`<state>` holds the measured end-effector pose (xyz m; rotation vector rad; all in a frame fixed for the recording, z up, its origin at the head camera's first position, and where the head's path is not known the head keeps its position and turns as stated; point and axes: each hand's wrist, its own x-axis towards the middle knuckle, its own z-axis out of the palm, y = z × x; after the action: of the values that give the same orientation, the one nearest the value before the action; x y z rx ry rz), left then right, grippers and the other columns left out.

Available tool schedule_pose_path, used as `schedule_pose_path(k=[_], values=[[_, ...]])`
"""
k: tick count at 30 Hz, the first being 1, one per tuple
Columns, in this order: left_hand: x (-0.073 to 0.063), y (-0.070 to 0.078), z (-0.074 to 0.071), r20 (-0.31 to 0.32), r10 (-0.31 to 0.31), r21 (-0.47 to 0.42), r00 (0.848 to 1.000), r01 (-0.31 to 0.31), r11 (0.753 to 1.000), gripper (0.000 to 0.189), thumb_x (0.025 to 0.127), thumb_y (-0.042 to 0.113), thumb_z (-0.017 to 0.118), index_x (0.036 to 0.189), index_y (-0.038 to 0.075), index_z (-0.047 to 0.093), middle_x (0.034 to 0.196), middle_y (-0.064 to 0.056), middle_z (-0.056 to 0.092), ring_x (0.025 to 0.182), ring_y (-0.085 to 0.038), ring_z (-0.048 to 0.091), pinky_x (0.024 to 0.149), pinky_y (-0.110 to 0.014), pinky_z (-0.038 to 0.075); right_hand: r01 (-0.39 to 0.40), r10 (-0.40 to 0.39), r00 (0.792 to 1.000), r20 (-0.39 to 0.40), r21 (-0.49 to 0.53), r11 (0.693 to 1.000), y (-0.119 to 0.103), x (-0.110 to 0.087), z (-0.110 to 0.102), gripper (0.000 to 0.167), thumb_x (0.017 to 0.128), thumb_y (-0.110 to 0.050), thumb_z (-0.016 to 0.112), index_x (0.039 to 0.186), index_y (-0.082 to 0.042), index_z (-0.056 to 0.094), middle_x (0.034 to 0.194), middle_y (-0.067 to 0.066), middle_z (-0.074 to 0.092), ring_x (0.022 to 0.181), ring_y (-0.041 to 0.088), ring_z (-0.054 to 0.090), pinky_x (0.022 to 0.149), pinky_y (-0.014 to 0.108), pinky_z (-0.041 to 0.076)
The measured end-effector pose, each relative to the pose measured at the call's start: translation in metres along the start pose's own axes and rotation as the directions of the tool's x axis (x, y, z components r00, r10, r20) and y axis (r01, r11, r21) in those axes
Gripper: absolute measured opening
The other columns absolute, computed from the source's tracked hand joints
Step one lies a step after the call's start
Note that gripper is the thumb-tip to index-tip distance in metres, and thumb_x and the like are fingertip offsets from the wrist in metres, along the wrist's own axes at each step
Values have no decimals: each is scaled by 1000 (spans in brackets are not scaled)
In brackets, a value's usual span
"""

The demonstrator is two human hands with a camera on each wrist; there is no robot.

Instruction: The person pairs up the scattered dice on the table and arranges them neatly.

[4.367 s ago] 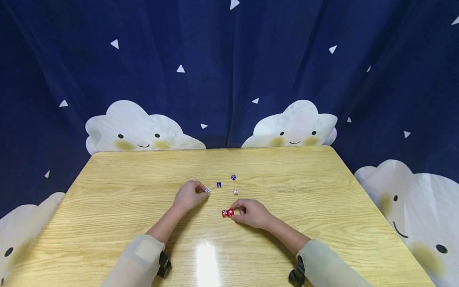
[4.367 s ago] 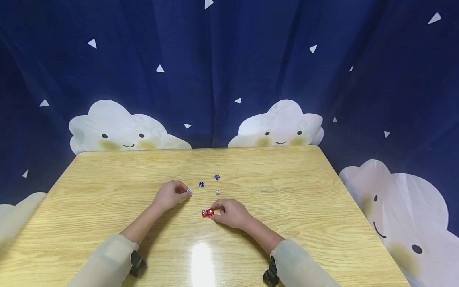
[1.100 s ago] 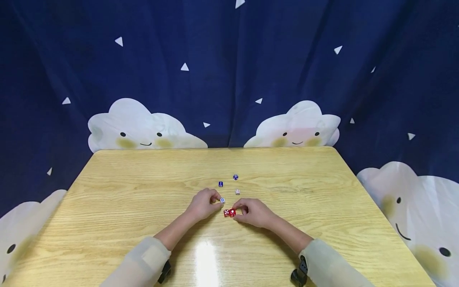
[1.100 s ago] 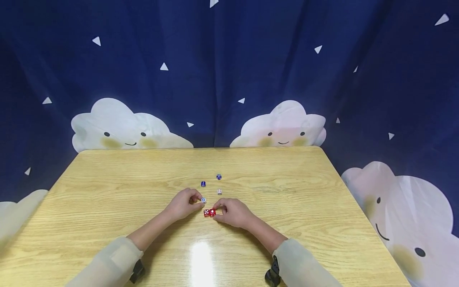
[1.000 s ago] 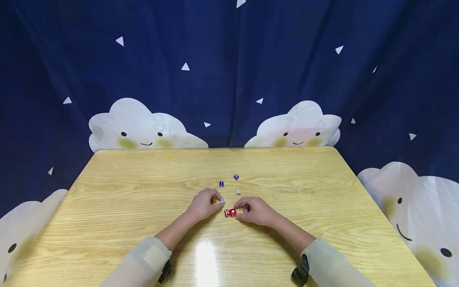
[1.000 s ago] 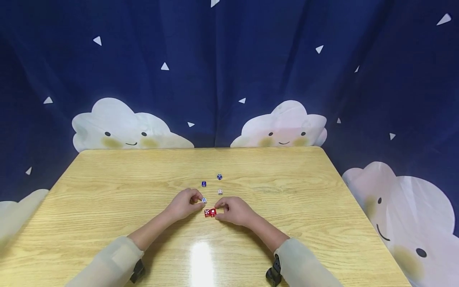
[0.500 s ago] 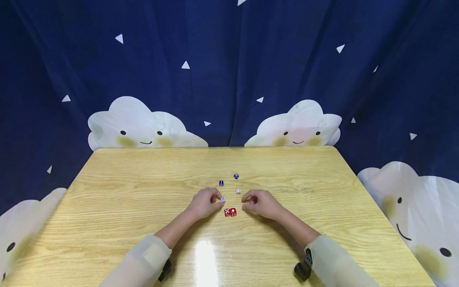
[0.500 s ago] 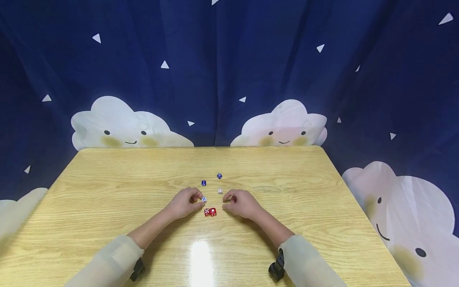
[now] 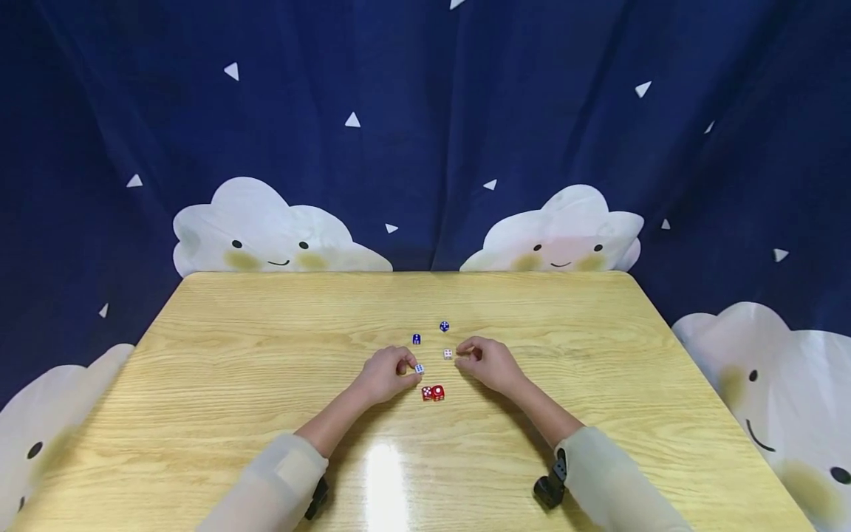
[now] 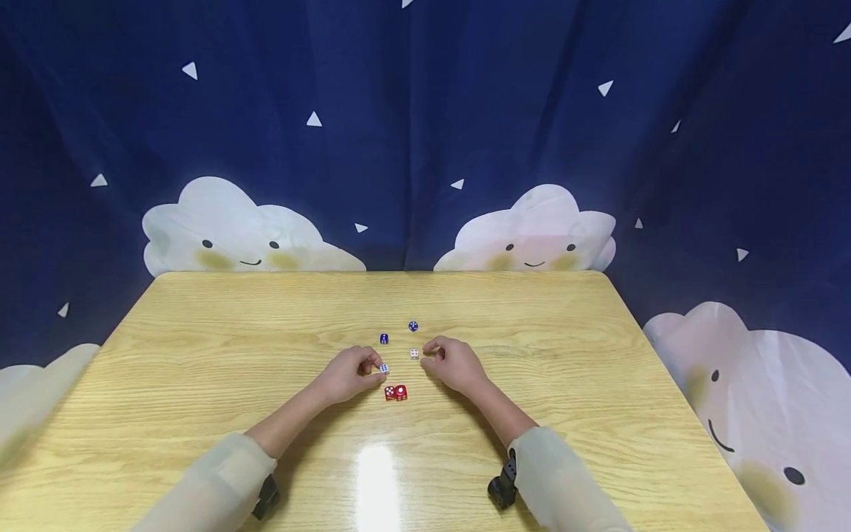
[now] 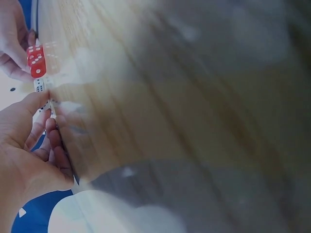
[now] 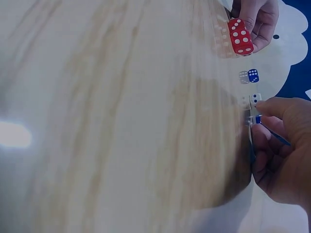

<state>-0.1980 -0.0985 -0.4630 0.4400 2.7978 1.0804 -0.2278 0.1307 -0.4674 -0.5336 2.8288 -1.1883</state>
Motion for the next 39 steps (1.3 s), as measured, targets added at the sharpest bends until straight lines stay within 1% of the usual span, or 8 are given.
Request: schedule_pose_path(k=[3, 4, 7, 13, 22, 28, 33, 39], values=[[1, -1, 1, -1, 0, 4, 1000, 0, 1000, 16, 82, 22, 70, 91, 10, 63, 73, 2, 50, 68, -12, 43, 62, -26, 33, -30, 30, 1000, -4, -24, 999, 0, 3, 1, 21, 80, -18, 71, 96, -7, 68, 63, -3, 53, 56, 8, 45, 53, 22, 37], [1, -1, 2, -1, -1, 3, 1000, 1, 1000, 17, 82, 23, 70, 91, 10, 63, 73, 2, 50, 68, -12, 43, 62, -26, 33, -56, 56, 998, 4, -26, 998, 0, 4, 2, 21, 80, -20, 72, 97, -9, 68, 64, -3, 54, 56, 8, 45, 54, 22, 37], [2, -3, 2, -3, 4, -1, 1000, -4, 1000, 17, 82, 23, 70, 91, 10, 64, 73, 1, 50, 68, -12, 43, 61, -26, 34, -89, 90, 996, 18, -44, 995, 0, 7, 4, 22, 80, -22, 72, 99, -11, 69, 64, -2, 53, 56, 8, 45, 53, 22, 36], [2, -1, 2, -1, 14, -4, 1000, -14, 1000, 16, 82, 22, 70, 90, 10, 64, 72, 1, 51, 67, -12, 43, 60, -25, 35, -86, 87, 996, 3, -69, 994, -2, 9, 8, 23, 80, -26, 73, 98, -13, 69, 61, -4, 51, 54, 8, 43, 51, 23, 34], [3, 0, 3, 3, 8, -6, 1000, -8, 1000, 17, 82, 22, 71, 90, 10, 64, 71, 2, 50, 66, -12, 43, 60, -25, 34, -104, 105, 994, 12, -83, 991, -6, 8, 9, 18, 81, -25, 72, 96, -15, 69, 61, -4, 51, 54, 9, 43, 50, 23, 33], [3, 0, 2, 1, 7, -2, 1000, -7, 1000, 16, 81, 22, 71, 89, 10, 64, 71, 2, 50, 66, -11, 43, 60, -24, 34, -81, 83, 996, 14, -70, 994, -10, 7, 9, 18, 81, -24, 72, 95, -13, 69, 61, -4, 51, 54, 8, 43, 51, 22, 34], [3, 0, 1, 0, 8, 4, 1000, -8, 1000, 15, 81, 22, 71, 89, 11, 63, 71, 2, 50, 67, -12, 43, 61, -25, 34, -77, 79, 996, 38, -54, 996, -12, 6, 8, 18, 81, -23, 71, 96, -12, 69, 62, -4, 51, 55, 9, 44, 52, 22, 34], [3, -1, 0, 7, -3, -10, 1000, 3, 1000, 14, 82, 21, 70, 89, 11, 64, 71, 1, 50, 67, -12, 43, 61, -25, 34, -66, 68, 995, 66, -29, 997, -13, 6, 9, 19, 81, -23, 72, 97, -13, 69, 62, -3, 52, 54, 9, 44, 50, 22, 36]])
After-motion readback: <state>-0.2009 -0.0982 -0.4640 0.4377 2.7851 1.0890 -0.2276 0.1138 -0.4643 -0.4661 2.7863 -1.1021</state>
